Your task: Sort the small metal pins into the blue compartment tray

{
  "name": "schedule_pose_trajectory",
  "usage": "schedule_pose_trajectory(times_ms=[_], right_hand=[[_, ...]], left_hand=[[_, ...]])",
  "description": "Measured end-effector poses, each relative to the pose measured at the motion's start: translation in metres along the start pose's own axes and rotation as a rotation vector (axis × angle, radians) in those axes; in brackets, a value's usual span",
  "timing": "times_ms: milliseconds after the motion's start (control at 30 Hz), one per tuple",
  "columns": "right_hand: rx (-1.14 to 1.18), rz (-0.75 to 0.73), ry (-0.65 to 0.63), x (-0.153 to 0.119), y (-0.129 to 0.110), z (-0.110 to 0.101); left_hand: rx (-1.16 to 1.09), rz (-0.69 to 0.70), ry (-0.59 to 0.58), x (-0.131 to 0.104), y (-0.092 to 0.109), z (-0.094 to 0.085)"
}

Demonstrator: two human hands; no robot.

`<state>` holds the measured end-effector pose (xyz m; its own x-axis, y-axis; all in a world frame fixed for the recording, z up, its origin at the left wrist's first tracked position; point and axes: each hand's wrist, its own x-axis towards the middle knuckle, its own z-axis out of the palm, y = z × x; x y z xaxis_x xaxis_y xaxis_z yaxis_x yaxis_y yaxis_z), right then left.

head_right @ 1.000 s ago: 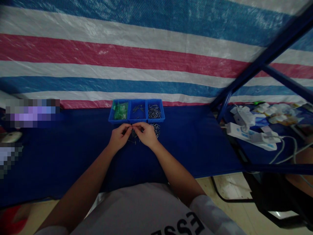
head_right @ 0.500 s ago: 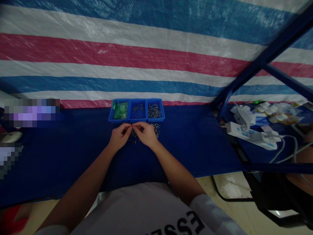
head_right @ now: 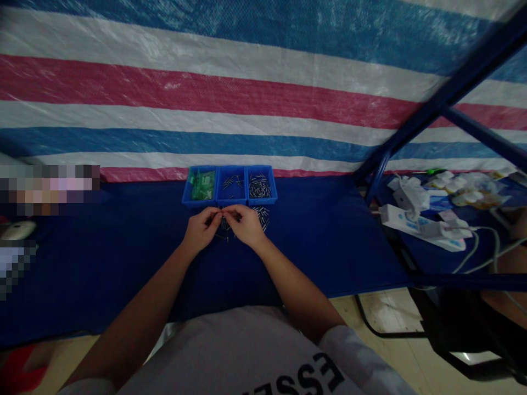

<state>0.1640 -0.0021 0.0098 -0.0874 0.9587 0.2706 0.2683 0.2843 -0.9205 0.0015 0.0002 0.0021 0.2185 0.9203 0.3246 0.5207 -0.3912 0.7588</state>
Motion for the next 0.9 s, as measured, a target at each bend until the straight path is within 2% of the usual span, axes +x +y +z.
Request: schedule_pose_trajectory(times_ms=[900], right_hand=[[-0.021, 0.006, -0.013, -0.0002, -0.0030, -0.0003]], left_hand=[[0.007, 0.005, -0.002, 0.0008, 0.0025, -0.0015]])
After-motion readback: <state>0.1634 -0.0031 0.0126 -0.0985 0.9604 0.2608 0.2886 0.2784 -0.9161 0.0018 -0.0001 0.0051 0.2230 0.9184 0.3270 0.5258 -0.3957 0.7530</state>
